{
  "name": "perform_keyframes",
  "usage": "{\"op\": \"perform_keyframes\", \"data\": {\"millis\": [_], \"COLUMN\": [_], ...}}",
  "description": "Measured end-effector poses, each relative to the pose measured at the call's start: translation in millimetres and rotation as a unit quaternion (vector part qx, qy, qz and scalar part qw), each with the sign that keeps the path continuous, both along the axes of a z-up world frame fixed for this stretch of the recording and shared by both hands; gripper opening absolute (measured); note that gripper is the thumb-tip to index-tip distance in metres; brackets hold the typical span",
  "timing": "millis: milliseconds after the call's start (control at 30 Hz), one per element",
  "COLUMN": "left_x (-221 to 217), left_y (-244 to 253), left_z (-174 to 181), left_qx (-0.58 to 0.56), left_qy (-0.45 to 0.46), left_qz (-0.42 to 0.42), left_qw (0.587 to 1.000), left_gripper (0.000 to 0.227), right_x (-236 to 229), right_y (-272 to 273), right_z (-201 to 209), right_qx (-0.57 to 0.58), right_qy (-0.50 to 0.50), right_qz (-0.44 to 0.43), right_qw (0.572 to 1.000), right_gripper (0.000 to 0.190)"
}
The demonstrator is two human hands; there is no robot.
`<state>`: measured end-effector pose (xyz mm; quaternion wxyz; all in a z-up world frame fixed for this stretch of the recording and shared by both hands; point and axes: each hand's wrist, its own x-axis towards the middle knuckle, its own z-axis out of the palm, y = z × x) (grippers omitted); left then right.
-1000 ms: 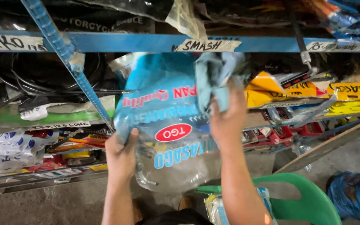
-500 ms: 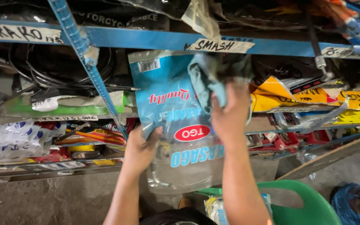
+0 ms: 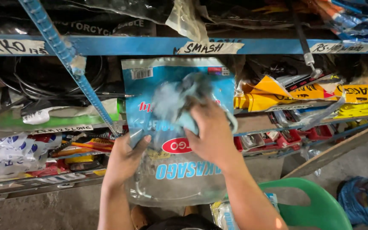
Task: The person wipes the surface of a clear plastic bag containing motorcycle parts using a light blue cloth. They repeatedly rub the front and back of the bag to clean it while holding it in front of a shelf.
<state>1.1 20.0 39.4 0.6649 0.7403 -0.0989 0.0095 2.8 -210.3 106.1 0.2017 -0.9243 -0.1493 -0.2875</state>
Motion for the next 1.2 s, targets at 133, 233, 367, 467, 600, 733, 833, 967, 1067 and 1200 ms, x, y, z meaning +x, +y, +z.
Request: {"op": "perform_keyframes", "data": {"millis": [133, 233, 367, 467, 600, 733, 833, 967, 1067, 1200], "left_x": [-2.5, -2.9, -7.3, -8.2, -13.1, -12.4, -13.4, -15.1, -16.0, -17.5], "left_y": [5.7, -0.6, -2.4, -1.5, -12.7, -22.6, -24.0, -17.7, -23.3, -30.1], "left_z": [-4.9, -10.6, 3.8, -0.9, 2.0, 17.6, 25.3, 6.7, 5.5, 26.2], "left_qx": [0.033, 0.028, 0.017, 0.011, 0.003, -0.011, 0.003, -0.017, -0.022, -0.029], "left_qy": [0.003, -0.002, 0.007, -0.010, 0.003, -0.010, -0.025, -0.023, -0.026, -0.026], "left_qz": [-0.022, -0.015, -0.006, 0.004, 0.000, 0.008, 0.025, 0.028, 0.042, 0.045], "left_qw": [0.999, 0.999, 1.000, 1.000, 1.000, 1.000, 0.999, 0.999, 0.999, 0.998], "left_gripper": [0.034, 0.033, 0.039, 0.038, 0.037, 0.041, 0.043, 0.044, 0.044, 0.043], "right_x": [12.3, 36.7, 1.0, -19.4, 36.5, 6.0, -19.5, 12.1, 12.9, -20.6], "right_y": [-24.8, -47.5, 19.1, 27.1, -42.0, 11.7, 35.6, -41.9, -36.0, 12.4], "right_z": [1.8, -13.8, 11.0, 44.9, -28.6, -3.4, 15.4, -7.9, -16.3, -8.8], "right_qx": [0.037, 0.019, -0.019, -0.032, -0.024, -0.020, -0.017, 0.021, 0.031, 0.006], "right_qy": [-0.001, -0.075, -0.030, 0.015, -0.047, -0.023, 0.070, 0.018, -0.052, 0.016], "right_qz": [0.028, -0.022, 0.020, 0.095, 0.005, 0.009, 0.095, -0.008, -0.107, -0.028], "right_qw": [0.999, 0.997, 0.999, 0.995, 0.999, 1.000, 0.993, 1.000, 0.992, 0.999], "right_gripper": [0.034, 0.025, 0.052, 0.041, 0.032, 0.037, 0.048, 0.033, 0.029, 0.041]}}
